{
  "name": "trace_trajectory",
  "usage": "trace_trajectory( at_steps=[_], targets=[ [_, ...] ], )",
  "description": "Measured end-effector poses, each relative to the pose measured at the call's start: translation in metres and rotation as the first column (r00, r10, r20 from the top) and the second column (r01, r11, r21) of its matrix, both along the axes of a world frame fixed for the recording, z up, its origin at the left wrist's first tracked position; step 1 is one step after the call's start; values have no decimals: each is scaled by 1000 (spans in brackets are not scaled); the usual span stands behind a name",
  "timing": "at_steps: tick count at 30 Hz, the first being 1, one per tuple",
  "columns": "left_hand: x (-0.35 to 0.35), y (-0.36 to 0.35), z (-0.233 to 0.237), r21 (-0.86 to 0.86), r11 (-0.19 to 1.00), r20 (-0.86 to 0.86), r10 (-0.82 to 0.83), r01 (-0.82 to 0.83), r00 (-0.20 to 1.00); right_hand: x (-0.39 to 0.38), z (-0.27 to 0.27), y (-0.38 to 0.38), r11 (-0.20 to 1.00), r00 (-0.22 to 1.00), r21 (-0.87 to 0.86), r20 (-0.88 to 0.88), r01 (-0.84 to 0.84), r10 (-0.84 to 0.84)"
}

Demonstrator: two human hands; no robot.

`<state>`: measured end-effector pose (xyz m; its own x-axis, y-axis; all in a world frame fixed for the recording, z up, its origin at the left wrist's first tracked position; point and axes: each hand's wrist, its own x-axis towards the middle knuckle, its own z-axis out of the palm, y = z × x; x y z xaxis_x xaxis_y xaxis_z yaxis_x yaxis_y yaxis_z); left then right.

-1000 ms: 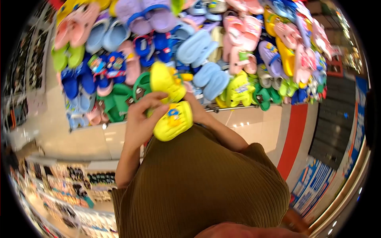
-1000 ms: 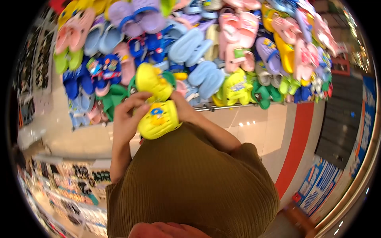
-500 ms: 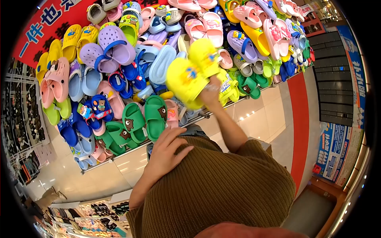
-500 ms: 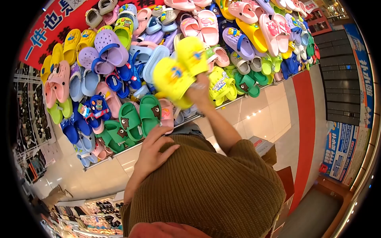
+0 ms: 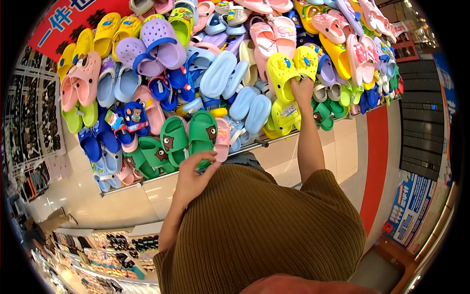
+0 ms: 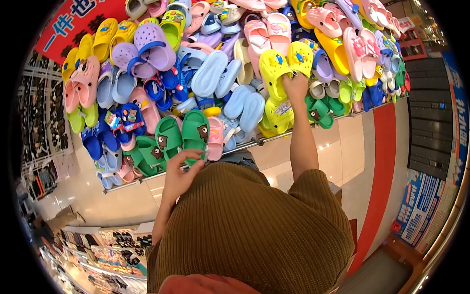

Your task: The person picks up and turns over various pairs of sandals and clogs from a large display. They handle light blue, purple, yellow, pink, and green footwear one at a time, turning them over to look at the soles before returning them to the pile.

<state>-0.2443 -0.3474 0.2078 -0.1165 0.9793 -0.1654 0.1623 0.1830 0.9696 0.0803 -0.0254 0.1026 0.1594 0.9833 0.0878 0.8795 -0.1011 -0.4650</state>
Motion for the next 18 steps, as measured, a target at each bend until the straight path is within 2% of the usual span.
trace_trajectory(
  at_steps=[1,5,8,9,12,15,18],
  targets=[
    [-4,1,1,6,1000,-15,29,-29,999,2,7,-1,996,999,-93,54,12,-7],
    [-13,-3,-6,33,995,10,98,-98,995,-4,32,-23,994,985,-55,145,-91,98],
    [-9,-9,-20,-44,993,145,119,-113,982,25,-12,-7,994,995,-78,52,-81,85],
    [-7,-10,-22,-54,995,142,93,-86,985,26,-12,-6,989,990,-56,8,-137,138],
    [4,-11,-24,-71,997,137,35,-26,990,28,-4,-6,983,988,-123,58,-138,146],
    [7,-10,-26,-66,998,133,-6,15,991,33,-16,-3,988,993,-124,68,-87,96],
    [5,-10,-30,-42,999,127,26,-20,992,32,-16,-8,989,998,-147,60,-1,10]
  ],
)
